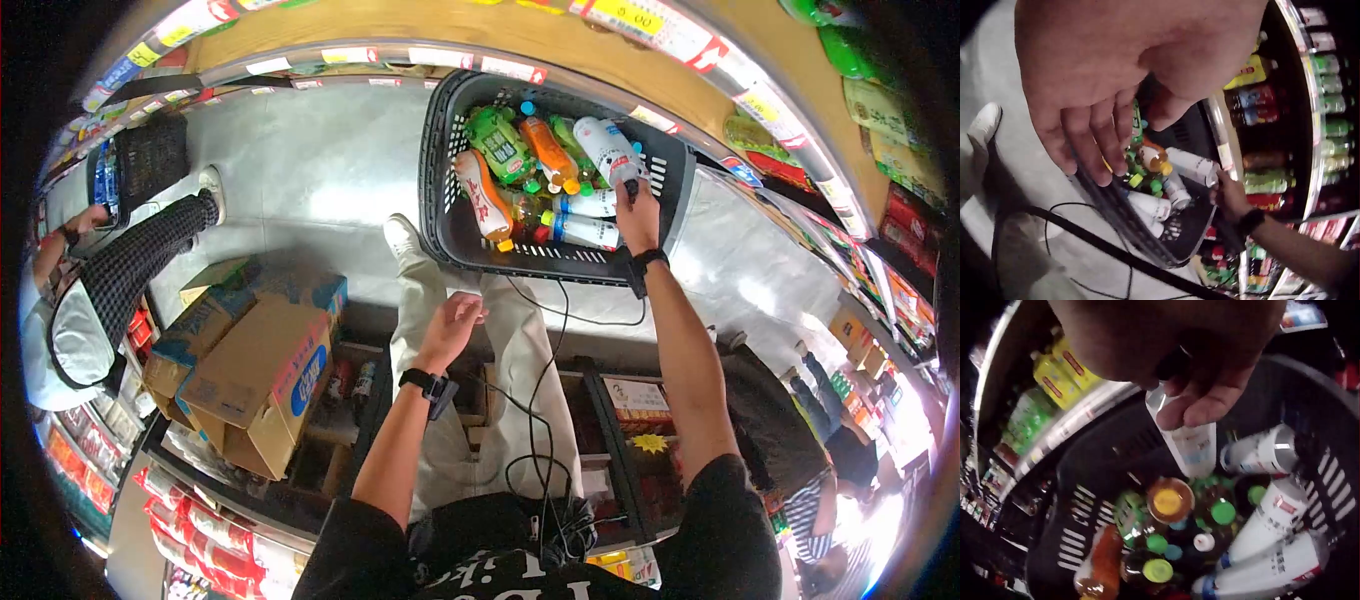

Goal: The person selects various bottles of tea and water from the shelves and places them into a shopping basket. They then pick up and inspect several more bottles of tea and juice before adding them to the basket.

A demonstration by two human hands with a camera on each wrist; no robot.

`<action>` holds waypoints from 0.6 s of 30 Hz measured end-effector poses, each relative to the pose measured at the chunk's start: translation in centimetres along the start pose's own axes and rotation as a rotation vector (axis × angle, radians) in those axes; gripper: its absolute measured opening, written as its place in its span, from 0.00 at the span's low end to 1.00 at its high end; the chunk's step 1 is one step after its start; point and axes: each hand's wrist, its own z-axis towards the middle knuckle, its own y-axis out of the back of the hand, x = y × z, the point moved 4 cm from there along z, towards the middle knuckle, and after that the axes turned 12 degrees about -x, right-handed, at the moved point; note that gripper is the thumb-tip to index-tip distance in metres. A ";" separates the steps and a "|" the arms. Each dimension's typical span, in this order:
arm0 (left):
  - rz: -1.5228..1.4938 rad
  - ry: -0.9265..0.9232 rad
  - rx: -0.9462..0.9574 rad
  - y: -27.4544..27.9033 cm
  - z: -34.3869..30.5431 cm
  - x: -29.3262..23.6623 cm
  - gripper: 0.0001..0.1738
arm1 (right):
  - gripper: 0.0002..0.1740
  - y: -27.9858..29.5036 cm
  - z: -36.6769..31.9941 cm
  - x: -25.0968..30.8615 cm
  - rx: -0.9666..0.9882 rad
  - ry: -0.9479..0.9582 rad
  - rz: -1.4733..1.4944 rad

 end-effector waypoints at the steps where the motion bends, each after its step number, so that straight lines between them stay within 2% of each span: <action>1: -0.014 0.035 0.003 0.1 -0.2 -1.2 0.16 | 0.19 0.9 -0.6 0.7 -0.132 0.097 0.096; 2: -0.026 0.066 0.006 0.3 -0.4 -2.5 0.16 | 0.19 3.0 -1.6 2.7 -0.071 0.031 0.099; 4: -0.131 0.140 0.004 0.8 -1.2 -6.0 0.20 | 0.18 7.8 -4.6 7.6 -0.024 0.131 0.180; 5: -0.182 0.181 0.004 1.0 -2.0 -8.0 0.22 | 0.16 10.5 -6.2 9.7 0.014 0.111 0.243; 8: -0.262 0.109 -0.006 1.3 -5.5 -14.8 0.33 | 0.14 18.1 -11.0 15.5 0.148 -0.008 0.478; 9: -0.325 0.129 0.185 1.8 -8.5 -17.8 0.36 | 0.16 22.0 -13.9 18.8 0.232 -0.068 0.576; 11: -0.393 0.186 0.613 1.2 -11.8 -21.9 0.38 | 0.19 25.1 -16.9 22.1 0.354 -0.162 0.686; 12: -0.414 0.213 0.675 1.3 -14.2 -23.1 0.43 | 0.21 25.9 -17.9 24.0 0.379 -0.194 0.700; 14: -0.285 0.111 0.914 2.1 -19.1 -25.5 0.48 | 0.23 27.2 -20.2 26.9 0.402 -0.274 0.760; 15: -0.304 0.165 0.949 2.7 -21.4 -27.2 0.53 | 0.24 27.1 -21.0 28.0 0.392 -0.303 0.809; 16: -0.293 0.120 0.910 3.5 -23.9 -29.3 0.50 | 0.25 26.8 -21.1 29.1 0.384 -0.316 0.862; 18: -0.265 0.069 0.843 5.6 -25.7 -30.4 0.47 | 0.28 26.6 -21.9 31.1 0.340 -0.305 0.899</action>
